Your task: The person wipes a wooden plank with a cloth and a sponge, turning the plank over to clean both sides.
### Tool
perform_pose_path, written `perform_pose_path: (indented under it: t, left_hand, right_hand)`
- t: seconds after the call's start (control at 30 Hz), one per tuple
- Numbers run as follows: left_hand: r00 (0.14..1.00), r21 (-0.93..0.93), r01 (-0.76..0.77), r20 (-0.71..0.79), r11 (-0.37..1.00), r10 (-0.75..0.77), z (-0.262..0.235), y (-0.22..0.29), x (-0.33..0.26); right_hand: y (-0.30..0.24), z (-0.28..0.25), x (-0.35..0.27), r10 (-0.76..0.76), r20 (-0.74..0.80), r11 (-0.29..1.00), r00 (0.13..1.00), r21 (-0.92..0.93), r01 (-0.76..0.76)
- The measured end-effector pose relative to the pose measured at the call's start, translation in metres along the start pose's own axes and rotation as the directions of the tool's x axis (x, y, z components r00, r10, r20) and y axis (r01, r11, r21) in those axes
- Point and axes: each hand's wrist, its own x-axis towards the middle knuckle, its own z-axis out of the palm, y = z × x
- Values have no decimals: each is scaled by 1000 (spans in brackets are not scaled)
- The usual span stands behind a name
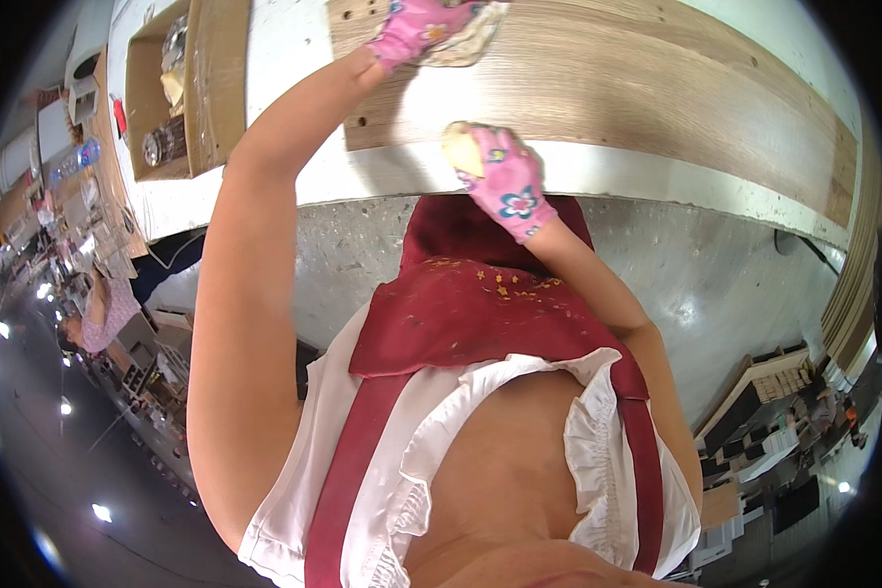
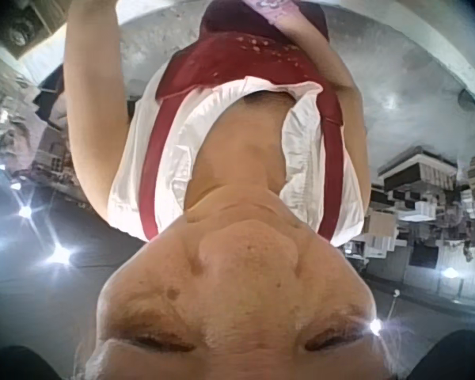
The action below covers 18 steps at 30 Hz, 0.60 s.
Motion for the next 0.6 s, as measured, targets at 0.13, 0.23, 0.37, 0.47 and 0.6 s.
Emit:
perform_pose_path:
  t: [0.13, 0.23, 0.37, 0.47, 0.6]
  left_hand:
    - [999, 23, 49, -19, 999, -48, 7, -14, -7]
    - [996, 38, 84, -15, 996, -83, 0, -14, -6]
    - [996, 137, -14, -81, 990, 25, 9, -27, -9]
    - [994, 5, 5, -109, 1000, -5, -1, -4, -4]
    - [980, -29, -194, -38, 981, 193, -1, 17, -48]
  right_hand:
    - [-70, 41, 32, -170, 281, 984, 945, -3, 178]
    - [-113, 76, 53, -178, 443, 984, 879, 70, 164]
    - [-133, 95, 69, -252, 443, 968, 860, 123, 220]
    - [-108, 65, 53, -255, 374, 961, 892, 200, 191]
    - [-36, -18, 12, -167, 175, 948, 970, 300, 109]
